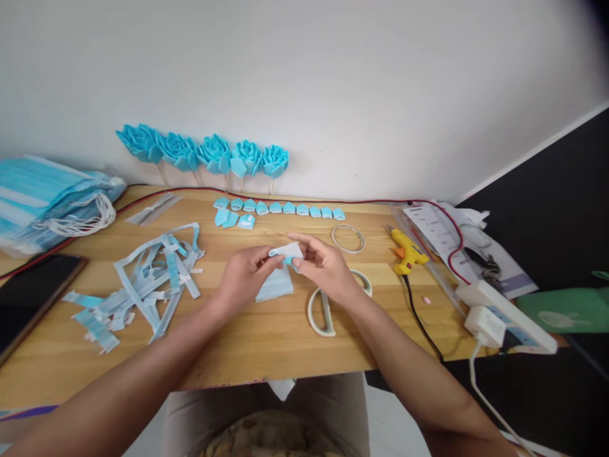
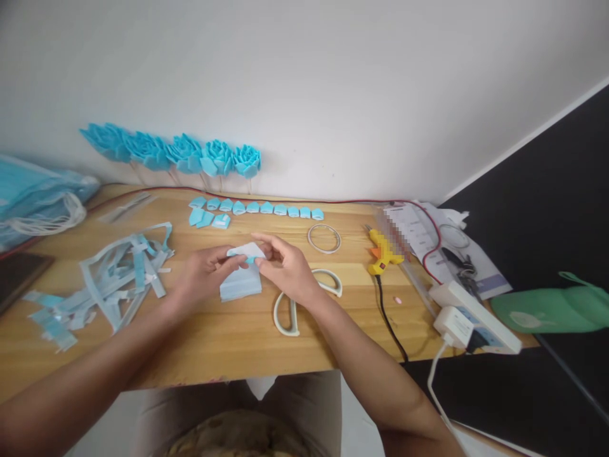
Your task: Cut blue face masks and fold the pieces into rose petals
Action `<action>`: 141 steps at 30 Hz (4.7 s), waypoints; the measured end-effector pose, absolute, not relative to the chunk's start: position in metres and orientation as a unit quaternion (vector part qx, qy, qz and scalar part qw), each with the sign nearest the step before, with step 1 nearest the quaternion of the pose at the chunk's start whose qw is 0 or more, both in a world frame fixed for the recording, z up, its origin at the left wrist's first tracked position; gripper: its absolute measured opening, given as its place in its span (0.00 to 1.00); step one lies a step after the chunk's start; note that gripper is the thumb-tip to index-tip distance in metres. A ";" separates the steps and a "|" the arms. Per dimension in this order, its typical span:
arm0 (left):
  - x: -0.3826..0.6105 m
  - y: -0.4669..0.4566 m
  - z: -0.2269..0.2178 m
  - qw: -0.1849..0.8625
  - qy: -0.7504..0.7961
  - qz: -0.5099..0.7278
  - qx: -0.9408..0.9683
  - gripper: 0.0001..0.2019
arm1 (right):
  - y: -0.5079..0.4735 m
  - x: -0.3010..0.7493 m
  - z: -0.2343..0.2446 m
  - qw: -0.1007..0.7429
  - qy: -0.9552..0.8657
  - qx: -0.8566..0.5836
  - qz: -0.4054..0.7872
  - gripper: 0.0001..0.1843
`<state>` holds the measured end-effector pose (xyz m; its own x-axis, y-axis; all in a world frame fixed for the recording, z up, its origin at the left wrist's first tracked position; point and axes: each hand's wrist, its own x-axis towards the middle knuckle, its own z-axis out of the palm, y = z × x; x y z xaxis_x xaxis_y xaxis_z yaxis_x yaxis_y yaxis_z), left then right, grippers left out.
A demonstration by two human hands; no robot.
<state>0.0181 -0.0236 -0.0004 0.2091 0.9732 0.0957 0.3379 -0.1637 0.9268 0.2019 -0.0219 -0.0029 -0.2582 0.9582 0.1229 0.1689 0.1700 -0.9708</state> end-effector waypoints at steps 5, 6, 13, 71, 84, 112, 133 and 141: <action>0.019 -0.021 0.005 0.507 0.440 0.409 0.618 0.13 | -0.022 0.201 0.002 0.432 -0.594 -0.408 0.542 0.14; 0.020 -0.020 0.006 0.534 0.431 0.404 0.605 0.13 | -0.022 0.201 0.003 0.444 -0.587 -0.408 0.540 0.13; 0.022 -0.022 0.004 0.610 0.437 0.385 0.538 0.13 | -0.023 0.197 0.000 0.460 -0.557 -0.393 0.568 0.20; 0.022 -0.024 0.014 0.571 0.479 0.346 0.571 0.19 | -0.025 0.205 0.007 0.447 -0.703 -0.468 0.294 0.07; 0.021 -0.025 0.015 0.574 0.476 0.349 0.568 0.20 | -0.026 0.204 0.009 0.450 -0.747 -0.434 0.226 0.04; 0.022 -0.023 0.016 0.587 0.476 0.370 0.540 0.17 | -0.022 0.205 0.002 0.427 -0.811 -0.378 0.131 0.12; 0.022 -0.026 0.017 0.521 0.482 0.424 0.562 0.15 | -0.025 0.203 0.002 0.381 -0.579 -0.438 0.572 0.14; 0.023 -0.025 0.015 0.524 0.488 0.425 0.553 0.16 | -0.026 0.201 0.002 0.382 -0.575 -0.445 0.570 0.12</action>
